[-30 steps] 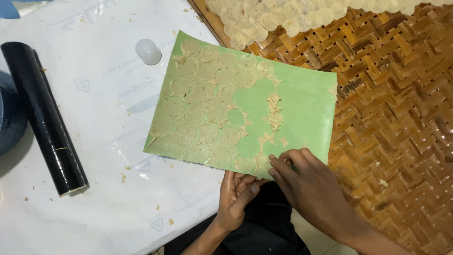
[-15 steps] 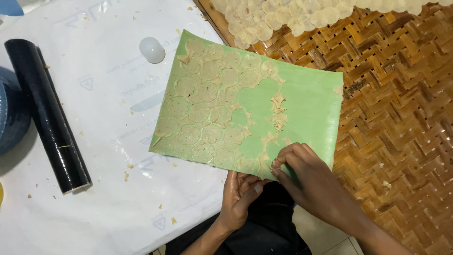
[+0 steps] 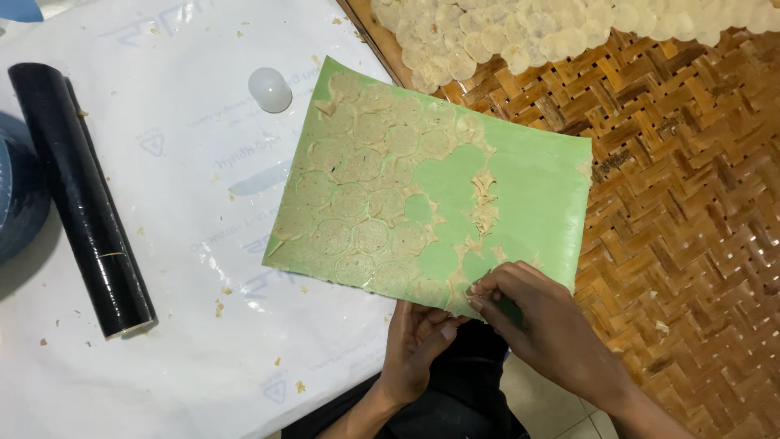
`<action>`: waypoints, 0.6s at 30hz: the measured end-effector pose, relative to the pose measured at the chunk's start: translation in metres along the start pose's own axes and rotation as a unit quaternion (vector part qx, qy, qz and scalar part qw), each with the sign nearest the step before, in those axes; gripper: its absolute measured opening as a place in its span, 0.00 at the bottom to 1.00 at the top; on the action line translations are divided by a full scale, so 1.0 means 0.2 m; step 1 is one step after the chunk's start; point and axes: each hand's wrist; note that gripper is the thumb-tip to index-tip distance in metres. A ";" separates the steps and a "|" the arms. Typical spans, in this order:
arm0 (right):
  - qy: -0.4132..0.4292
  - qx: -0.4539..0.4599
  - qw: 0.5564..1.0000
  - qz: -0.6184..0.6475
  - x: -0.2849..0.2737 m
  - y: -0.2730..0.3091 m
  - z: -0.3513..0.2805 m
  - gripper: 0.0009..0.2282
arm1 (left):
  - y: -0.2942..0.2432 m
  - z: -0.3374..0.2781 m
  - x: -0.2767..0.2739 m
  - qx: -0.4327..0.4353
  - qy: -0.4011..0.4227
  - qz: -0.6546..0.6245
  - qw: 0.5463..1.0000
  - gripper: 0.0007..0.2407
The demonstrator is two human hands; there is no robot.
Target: Peeling small circular food pieces from a green mat and arranging them on a bamboo drying tray.
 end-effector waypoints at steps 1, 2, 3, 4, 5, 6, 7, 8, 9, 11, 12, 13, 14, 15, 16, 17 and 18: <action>-0.002 -0.019 1.000 0.009 0.00 0.00 0.01 0.02 | 0.00 0.00 0.00 0.002 0.006 -0.003 1.000 0.25; -0.002 -0.020 1.000 0.008 -0.01 0.00 0.01 0.02 | 0.00 0.00 0.00 0.003 0.006 -0.004 1.000 0.25; -0.004 -0.017 1.000 0.019 -0.01 0.00 0.02 0.02 | 0.00 0.01 0.00 0.007 0.004 -0.002 1.000 0.25; -0.005 -0.014 0.999 0.031 -0.01 0.00 0.03 0.02 | 0.00 0.00 0.00 0.010 0.001 0.001 1.000 0.24; -0.004 -0.013 0.999 0.030 -0.02 -0.01 0.03 0.02 | 0.01 0.00 -0.01 0.010 0.000 0.000 1.000 0.24; -0.010 -0.012 0.999 0.038 -0.02 -0.03 0.04 0.03 | 0.02 0.00 -0.02 0.010 0.001 0.008 1.000 0.25; -0.017 -0.010 0.999 0.045 -0.02 -0.05 0.04 0.03 | 0.03 0.00 -0.03 0.010 0.002 0.015 1.000 0.25; -0.016 -0.010 0.999 0.044 -0.02 -0.09 0.09 0.03 | 0.03 0.00 -0.03 0.010 0.002 0.015 1.000 0.25; -0.025 -0.073 0.996 0.045 -0.03 -0.13 0.14 0.04 | 0.03 0.00 -0.03 0.008 0.000 0.005 1.000 0.25; -0.034 -0.133 0.990 0.045 -0.04 -0.22 0.26 0.05 | 0.02 0.00 -0.02 0.005 -0.001 -0.005 1.000 0.26; -0.036 -0.142 0.989 0.002 -0.05 -0.27 0.34 0.05 | 0.02 0.01 -0.01 0.010 0.002 -0.008 1.000 0.25; -0.038 -0.149 0.987 -0.040 -0.07 -0.32 0.42 0.05 | 0.01 0.01 -0.01 0.015 0.005 -0.010 1.000 0.24; -0.039 -0.150 0.987 -0.041 -0.08 -0.35 0.51 0.05 | 0.00 0.01 -0.01 0.016 0.006 -0.010 1.000 0.24; -0.036 -0.168 0.983 -0.065 -0.10 -0.38 0.61 0.05 | 0.00 0.00 -0.01 0.017 0.006 0.012 1.000 0.24; -0.032 -0.187 0.978 -0.089 -0.11 -0.40 0.71 0.06 | -0.01 0.00 -0.01 0.019 0.006 0.035 0.999 0.23; -0.033 -0.190 0.977 -0.089 -0.11 -0.40 0.79 0.06 | -0.02 0.01 0.00 0.022 0.006 0.035 0.999 0.23; -0.028 -0.166 0.980 -0.109 -0.11 -0.40 0.88 0.06 | -0.03 0.00 0.00 0.009 -0.005 0.046 0.999 0.24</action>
Point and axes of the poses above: each hand's wrist, its own z-axis towards the middle knuckle, its own x-axis out of the palm, y = z × x, and after that the axes turned 13 degrees about -y, right-handed
